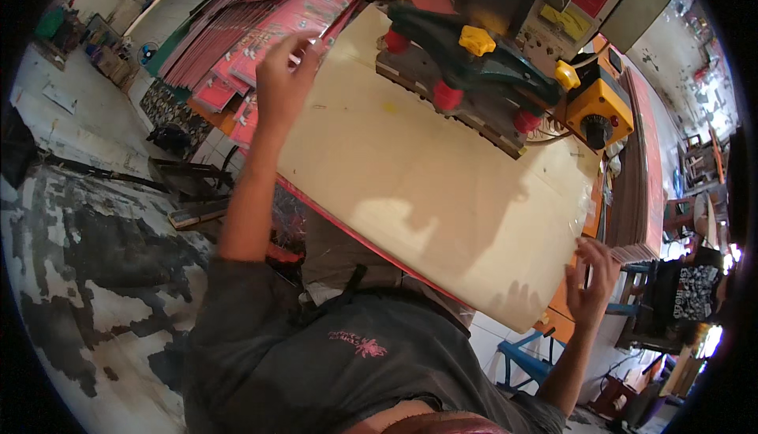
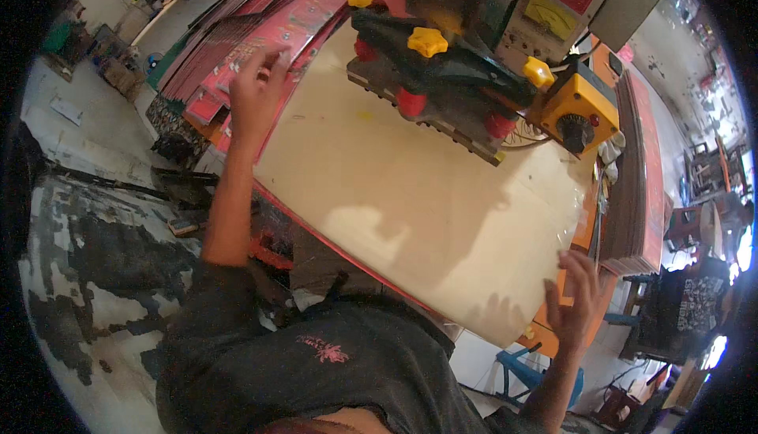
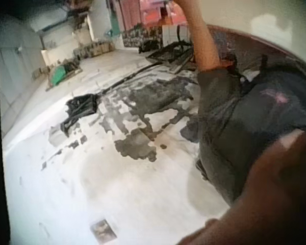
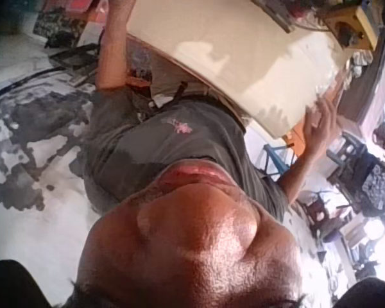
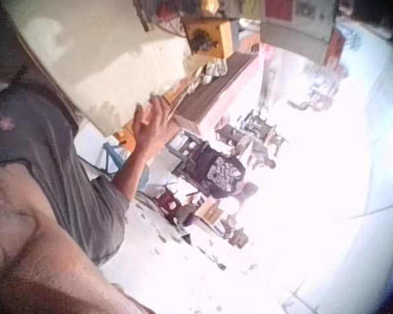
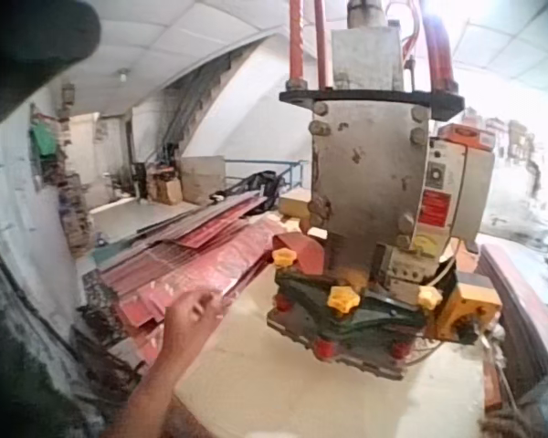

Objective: The person folds a printed cardboard sleeve by hand and aligns it under a manual press, then places it into a stack of similar items.

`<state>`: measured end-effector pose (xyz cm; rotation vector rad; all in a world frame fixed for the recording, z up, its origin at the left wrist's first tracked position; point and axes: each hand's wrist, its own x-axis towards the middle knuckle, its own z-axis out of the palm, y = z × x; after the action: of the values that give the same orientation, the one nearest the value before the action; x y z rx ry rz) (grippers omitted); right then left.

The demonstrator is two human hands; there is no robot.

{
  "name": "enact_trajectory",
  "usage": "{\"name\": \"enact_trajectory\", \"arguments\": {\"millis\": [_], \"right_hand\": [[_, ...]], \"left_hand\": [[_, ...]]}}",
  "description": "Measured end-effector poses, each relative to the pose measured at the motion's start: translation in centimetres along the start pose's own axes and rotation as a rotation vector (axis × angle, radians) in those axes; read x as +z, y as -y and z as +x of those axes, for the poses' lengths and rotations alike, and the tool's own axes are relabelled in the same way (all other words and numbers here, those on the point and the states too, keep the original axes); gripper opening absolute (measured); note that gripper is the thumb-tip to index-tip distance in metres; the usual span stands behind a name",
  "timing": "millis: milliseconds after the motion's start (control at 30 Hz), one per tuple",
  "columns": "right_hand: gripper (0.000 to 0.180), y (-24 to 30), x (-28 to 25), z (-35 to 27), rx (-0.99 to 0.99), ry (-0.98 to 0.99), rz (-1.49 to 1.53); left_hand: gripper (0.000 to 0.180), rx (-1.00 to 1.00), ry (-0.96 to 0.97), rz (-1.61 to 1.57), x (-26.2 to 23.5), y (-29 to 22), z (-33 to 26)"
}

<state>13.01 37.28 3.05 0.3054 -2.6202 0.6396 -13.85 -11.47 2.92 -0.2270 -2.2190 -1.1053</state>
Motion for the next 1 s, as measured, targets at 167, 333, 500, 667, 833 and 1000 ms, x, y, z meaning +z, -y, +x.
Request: {"name": "enact_trajectory", "arguments": {"millis": [167, 333, 500, 667, 833, 1000], "right_hand": [[0.056, 2.4, 3.8, 0.6, -0.056, 0.194, 0.246], [0.056, 4.0, 5.4, 0.9, -0.097, 0.268, 0.327], [0.055, 4.3, 5.8, 1.5, -0.084, 0.302, 0.321], [0.053, 4.3, 5.5, 1.9, -0.047, 0.349, 0.335], [0.051, 4.3, 5.9, 2.0, -0.029, 0.39, 0.352], [0.05, 4.5, 6.1, 1.9, -0.017, 0.435, 0.38]], "left_hand": [[0.085, -0.065, 0.151, 0.861, -0.9, 9.4, 5.2], [0.112, 0.04, 0.149, 1.078, 1.8, 13.5, 5.9], [0.112, -0.053, 0.194, 1.034, 1.5, 13.5, 7.2], [0.103, -0.028, 0.142, 0.93, -0.3, 12.6, 6.8], [0.102, 0.013, 0.13, 1.012, -0.7, 12.7, 6.4], [0.102, 0.06, 0.098, 1.022, -2.0, 11.5, 6.2]]}}
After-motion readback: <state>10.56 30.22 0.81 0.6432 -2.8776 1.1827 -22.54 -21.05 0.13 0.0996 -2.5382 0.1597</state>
